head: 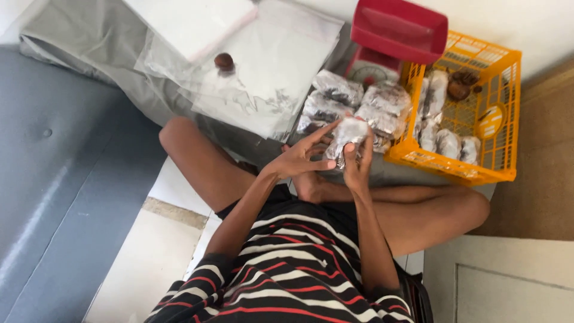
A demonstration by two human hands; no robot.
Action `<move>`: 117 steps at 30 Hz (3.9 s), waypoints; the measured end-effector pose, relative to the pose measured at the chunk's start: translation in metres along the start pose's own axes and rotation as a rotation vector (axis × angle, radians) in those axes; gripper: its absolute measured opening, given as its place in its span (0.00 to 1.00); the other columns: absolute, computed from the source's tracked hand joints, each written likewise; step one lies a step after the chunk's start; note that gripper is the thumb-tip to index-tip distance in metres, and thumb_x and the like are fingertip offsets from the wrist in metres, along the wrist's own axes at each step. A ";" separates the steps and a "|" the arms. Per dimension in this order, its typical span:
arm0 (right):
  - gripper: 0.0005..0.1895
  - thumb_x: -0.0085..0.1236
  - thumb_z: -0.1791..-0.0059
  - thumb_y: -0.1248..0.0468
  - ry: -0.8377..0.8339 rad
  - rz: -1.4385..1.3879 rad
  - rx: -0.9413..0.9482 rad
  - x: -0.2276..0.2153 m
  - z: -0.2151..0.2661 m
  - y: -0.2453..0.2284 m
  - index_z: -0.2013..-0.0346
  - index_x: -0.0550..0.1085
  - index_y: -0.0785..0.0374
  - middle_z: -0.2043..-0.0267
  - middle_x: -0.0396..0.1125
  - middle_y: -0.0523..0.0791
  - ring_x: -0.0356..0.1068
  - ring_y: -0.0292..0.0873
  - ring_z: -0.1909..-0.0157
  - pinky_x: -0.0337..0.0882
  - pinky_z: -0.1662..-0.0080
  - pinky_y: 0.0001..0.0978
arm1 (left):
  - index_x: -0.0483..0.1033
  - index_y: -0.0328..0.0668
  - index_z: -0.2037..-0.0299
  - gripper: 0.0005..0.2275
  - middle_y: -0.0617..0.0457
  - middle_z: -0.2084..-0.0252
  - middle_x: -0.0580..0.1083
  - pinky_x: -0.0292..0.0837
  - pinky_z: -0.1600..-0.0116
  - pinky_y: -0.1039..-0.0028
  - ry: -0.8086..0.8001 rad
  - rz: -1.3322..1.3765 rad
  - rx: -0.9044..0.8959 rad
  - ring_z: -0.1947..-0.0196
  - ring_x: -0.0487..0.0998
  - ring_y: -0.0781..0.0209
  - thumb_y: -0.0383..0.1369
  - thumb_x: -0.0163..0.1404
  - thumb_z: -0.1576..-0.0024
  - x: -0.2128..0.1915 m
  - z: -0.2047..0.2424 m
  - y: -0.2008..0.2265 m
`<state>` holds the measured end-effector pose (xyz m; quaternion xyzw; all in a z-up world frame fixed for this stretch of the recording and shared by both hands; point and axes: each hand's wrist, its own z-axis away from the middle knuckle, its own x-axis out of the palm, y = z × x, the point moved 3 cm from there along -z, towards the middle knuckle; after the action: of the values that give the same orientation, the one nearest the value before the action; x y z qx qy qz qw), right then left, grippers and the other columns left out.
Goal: The person picks up individual dried fruits by hand, places them into plastic bags, and arranges the filled bags into an orange crate.
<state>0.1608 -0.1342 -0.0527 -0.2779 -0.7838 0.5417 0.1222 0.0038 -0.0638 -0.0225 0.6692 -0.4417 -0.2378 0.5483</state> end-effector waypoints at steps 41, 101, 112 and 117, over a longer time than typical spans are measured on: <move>0.30 0.70 0.52 0.64 0.047 0.084 0.112 -0.088 0.021 -0.022 0.36 0.72 0.60 0.49 0.73 0.52 0.73 0.50 0.46 0.73 0.44 0.46 | 0.54 0.49 0.24 0.36 0.33 0.32 0.58 0.59 0.32 0.25 -0.064 -0.073 -0.012 0.29 0.54 0.23 0.41 0.62 0.39 0.055 -0.026 -0.018; 0.44 0.20 0.42 0.39 -0.375 0.929 0.816 -0.241 -0.193 0.104 0.22 0.47 0.68 0.21 0.33 0.63 0.36 0.70 0.22 0.43 0.29 0.72 | 0.74 0.42 0.38 0.18 0.43 0.46 0.78 0.75 0.40 0.58 0.158 -0.224 -0.254 0.45 0.79 0.51 0.31 0.56 0.38 -0.053 -0.013 -0.031; 0.40 0.37 0.44 0.40 -0.270 0.996 0.614 -0.320 -0.223 0.202 0.23 0.55 0.58 0.31 0.56 0.68 0.55 0.74 0.31 0.58 0.36 0.68 | 0.74 0.43 0.38 0.17 0.40 0.45 0.77 0.73 0.40 0.53 0.112 -0.272 -0.251 0.43 0.77 0.44 0.33 0.55 0.37 -0.051 -0.026 -0.024; 0.40 0.49 0.46 0.41 -0.283 1.118 0.546 -0.298 -0.205 0.179 0.27 0.63 0.62 0.37 0.61 0.73 0.59 0.76 0.34 0.61 0.37 0.65 | 0.73 0.43 0.37 0.17 0.38 0.44 0.76 0.72 0.40 0.50 0.067 -0.282 -0.220 0.42 0.76 0.40 0.34 0.53 0.35 -0.040 -0.035 -0.026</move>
<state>0.5597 -0.0968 -0.1057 -0.5295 -0.3629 0.7354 -0.2172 0.0208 -0.0109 -0.0438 0.6679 -0.2964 -0.3369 0.5938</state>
